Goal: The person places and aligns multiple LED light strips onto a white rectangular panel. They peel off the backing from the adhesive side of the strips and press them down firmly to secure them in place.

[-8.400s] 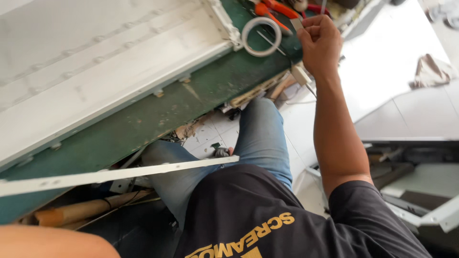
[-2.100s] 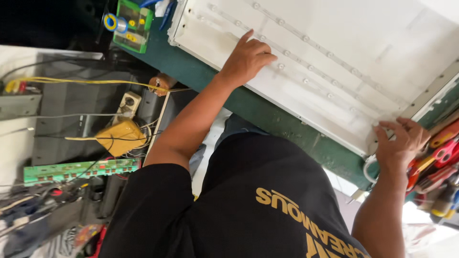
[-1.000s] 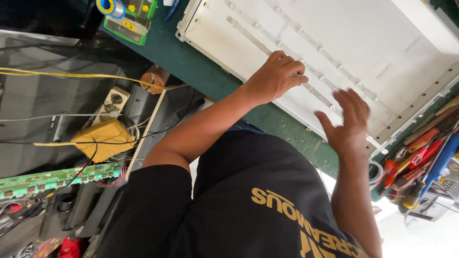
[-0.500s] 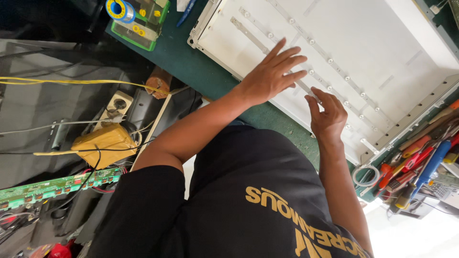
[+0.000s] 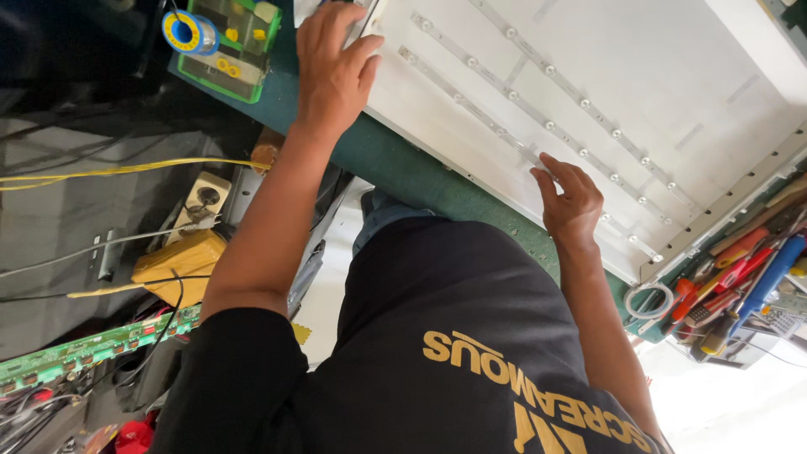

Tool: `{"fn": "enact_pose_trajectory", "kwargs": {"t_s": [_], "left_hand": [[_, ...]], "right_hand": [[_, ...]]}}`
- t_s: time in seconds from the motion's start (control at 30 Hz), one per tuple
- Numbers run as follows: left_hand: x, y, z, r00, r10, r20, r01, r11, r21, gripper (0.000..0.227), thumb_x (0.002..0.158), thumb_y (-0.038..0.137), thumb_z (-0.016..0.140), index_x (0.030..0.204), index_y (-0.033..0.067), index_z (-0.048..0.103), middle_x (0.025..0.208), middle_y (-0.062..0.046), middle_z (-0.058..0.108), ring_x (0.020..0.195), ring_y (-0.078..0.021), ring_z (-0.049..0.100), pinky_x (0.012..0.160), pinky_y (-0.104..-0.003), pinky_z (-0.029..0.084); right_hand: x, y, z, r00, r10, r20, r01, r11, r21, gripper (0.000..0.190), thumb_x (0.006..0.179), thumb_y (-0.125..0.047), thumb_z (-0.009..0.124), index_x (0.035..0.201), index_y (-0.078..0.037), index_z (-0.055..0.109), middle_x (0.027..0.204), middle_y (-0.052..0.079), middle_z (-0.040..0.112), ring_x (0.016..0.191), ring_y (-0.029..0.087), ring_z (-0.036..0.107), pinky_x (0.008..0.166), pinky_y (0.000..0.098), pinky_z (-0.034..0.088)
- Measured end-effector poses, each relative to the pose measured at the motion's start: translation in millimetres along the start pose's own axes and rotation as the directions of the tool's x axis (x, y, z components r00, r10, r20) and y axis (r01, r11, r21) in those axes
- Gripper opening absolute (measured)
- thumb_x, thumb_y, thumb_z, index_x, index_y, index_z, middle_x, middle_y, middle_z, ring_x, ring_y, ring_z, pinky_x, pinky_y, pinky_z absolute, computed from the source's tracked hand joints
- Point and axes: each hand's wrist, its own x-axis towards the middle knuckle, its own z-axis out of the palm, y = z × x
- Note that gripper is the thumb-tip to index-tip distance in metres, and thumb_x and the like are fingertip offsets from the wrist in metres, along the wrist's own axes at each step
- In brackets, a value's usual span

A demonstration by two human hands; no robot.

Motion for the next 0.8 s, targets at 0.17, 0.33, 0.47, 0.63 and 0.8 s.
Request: {"fn": "enact_pose_trajectory", "kwargs": {"t_s": [0.17, 0.33, 0.47, 0.63, 0.8], "left_hand": [[-7, 7, 15, 0.998, -0.06, 0.012, 0.06, 0.998, 0.021, 0.028, 0.12, 0.023, 0.084, 0.145, 0.0204, 0.071, 0.166, -0.004, 0.024, 0.156, -0.0365, 0.023, 0.132, -0.074, 0.033], [-12, 35, 13, 0.988, -0.153, 0.038, 0.152, 0.988, 0.018, 0.034, 0.125, 0.027, 0.075, 0.156, 0.0228, 0.062, 0.174, -0.005, 0.009, 0.164, -0.0376, 0.009, 0.14, -0.074, 0.025], [-9, 43, 3, 0.985, -0.172, -0.018, 0.173, 0.984, 0.034, 0.029, 0.119, 0.017, 0.08, 0.146, 0.0224, 0.071, 0.177, -0.009, 0.011, 0.165, -0.0402, 0.015, 0.13, -0.067, 0.038], [-6, 45, 0, 0.983, -0.18, -0.021, 0.181, 0.983, 0.013, 0.031, 0.118, 0.016, 0.079, 0.145, 0.0261, 0.071, 0.179, -0.008, 0.009, 0.165, -0.0429, 0.02, 0.125, -0.067, 0.043], [-10, 41, 7, 0.978, -0.206, -0.029, 0.206, 0.979, -0.003, 0.026, 0.119, 0.022, 0.079, 0.145, 0.0253, 0.074, 0.178, -0.005, 0.005, 0.165, -0.0412, 0.015, 0.125, -0.072, 0.045]], "right_hand": [[4, 6, 8, 1.0, 0.013, -0.009, -0.013, 1.0, -0.012, 0.017, 0.103, -0.004, 0.088, 0.119, -0.002, 0.083, 0.105, 0.014, 0.083, 0.09, 0.026, 0.077, 0.062, 0.0349, 0.057], [10, 1, 8, 1.0, 0.026, 0.018, -0.027, 0.999, 0.022, 0.016, 0.104, -0.002, 0.086, 0.119, 0.002, 0.082, 0.102, 0.017, 0.082, 0.093, 0.028, 0.079, 0.061, 0.0344, 0.058], [10, 5, 11, 1.0, 0.0, 0.008, 0.0, 1.0, 0.02, 0.016, 0.104, -0.004, 0.088, 0.119, 0.001, 0.083, 0.102, 0.017, 0.082, 0.088, 0.027, 0.078, 0.058, 0.0342, 0.057], [11, 6, 9, 1.0, 0.021, 0.022, -0.021, 1.0, 0.014, 0.016, 0.105, -0.005, 0.086, 0.12, 0.0, 0.083, 0.104, 0.016, 0.082, 0.09, 0.027, 0.077, 0.059, 0.0348, 0.056], [13, 5, 9, 1.0, -0.002, 0.027, 0.001, 1.0, 0.005, 0.016, 0.104, -0.006, 0.087, 0.119, -0.001, 0.083, 0.104, 0.017, 0.083, 0.088, 0.027, 0.077, 0.058, 0.0344, 0.057]]}}
